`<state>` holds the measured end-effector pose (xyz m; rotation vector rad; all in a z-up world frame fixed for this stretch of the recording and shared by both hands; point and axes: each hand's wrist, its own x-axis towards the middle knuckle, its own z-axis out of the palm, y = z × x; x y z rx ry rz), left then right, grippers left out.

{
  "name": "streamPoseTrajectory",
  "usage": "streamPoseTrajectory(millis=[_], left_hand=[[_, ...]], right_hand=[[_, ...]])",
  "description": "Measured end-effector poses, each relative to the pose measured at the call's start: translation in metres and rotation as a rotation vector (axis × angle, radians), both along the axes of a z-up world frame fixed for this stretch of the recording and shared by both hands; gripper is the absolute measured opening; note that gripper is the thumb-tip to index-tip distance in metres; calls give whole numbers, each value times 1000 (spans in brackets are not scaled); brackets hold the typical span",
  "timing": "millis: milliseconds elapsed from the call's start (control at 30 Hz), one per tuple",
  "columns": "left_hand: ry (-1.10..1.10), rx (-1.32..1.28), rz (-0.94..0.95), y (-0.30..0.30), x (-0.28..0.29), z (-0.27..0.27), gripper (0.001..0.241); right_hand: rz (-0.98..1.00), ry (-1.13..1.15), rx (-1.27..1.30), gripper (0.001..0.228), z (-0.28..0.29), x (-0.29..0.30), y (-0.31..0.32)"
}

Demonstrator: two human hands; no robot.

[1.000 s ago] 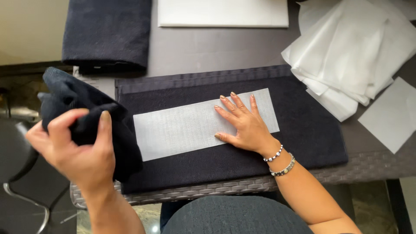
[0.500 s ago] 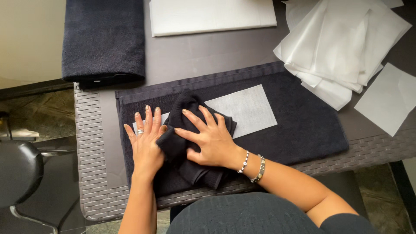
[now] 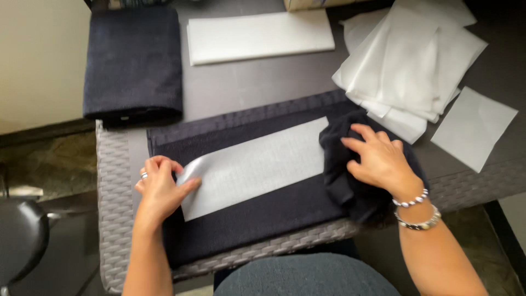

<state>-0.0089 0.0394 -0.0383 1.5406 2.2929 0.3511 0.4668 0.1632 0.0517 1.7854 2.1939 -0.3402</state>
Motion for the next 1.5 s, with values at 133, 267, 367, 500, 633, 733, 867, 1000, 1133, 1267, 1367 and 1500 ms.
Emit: streamPoseTrajectory(millis=[133,267,367,500,633,733,867,1000,1133,1267,1367,1500], left_hand=[[8,-47,-157,31,26,72,31],[-30,390,-418,55,79,180,35],[42,674,-512,78,75,245,44],[-204,838,-351,116,37,285,7],[-587,866,-172,200,6,233,15],[-566,1158,-62,267,-3,169,17],[-684,1012,74,319,2,94,14],[-1011,741,112,362,-20,21,38],[-968,730,168,373,-27,-1,45],[-686,735,189,366,-25,-6,42],[-487,658,207,364,-19,-2,39],[-344,629,221,362,-17,-3,40]], right_hand=[[206,172,65,79,72,-32,9],[727,800,203,106,100,-103,33],[647,562,-106,67,89,-131,81],[293,732,-534,35,73,-103,155],[167,1557,-515,25,8,-65,245],[-241,1986,-350,30,-19,-77,285],[-615,1994,-148,23,-85,-77,339],[-660,1793,180,17,-132,-48,380],[-649,1570,302,20,-132,-49,365],[-593,1367,518,17,-140,-47,366],[-615,1255,573,13,-141,-43,368],[-655,1114,537,9,-154,-38,370]])
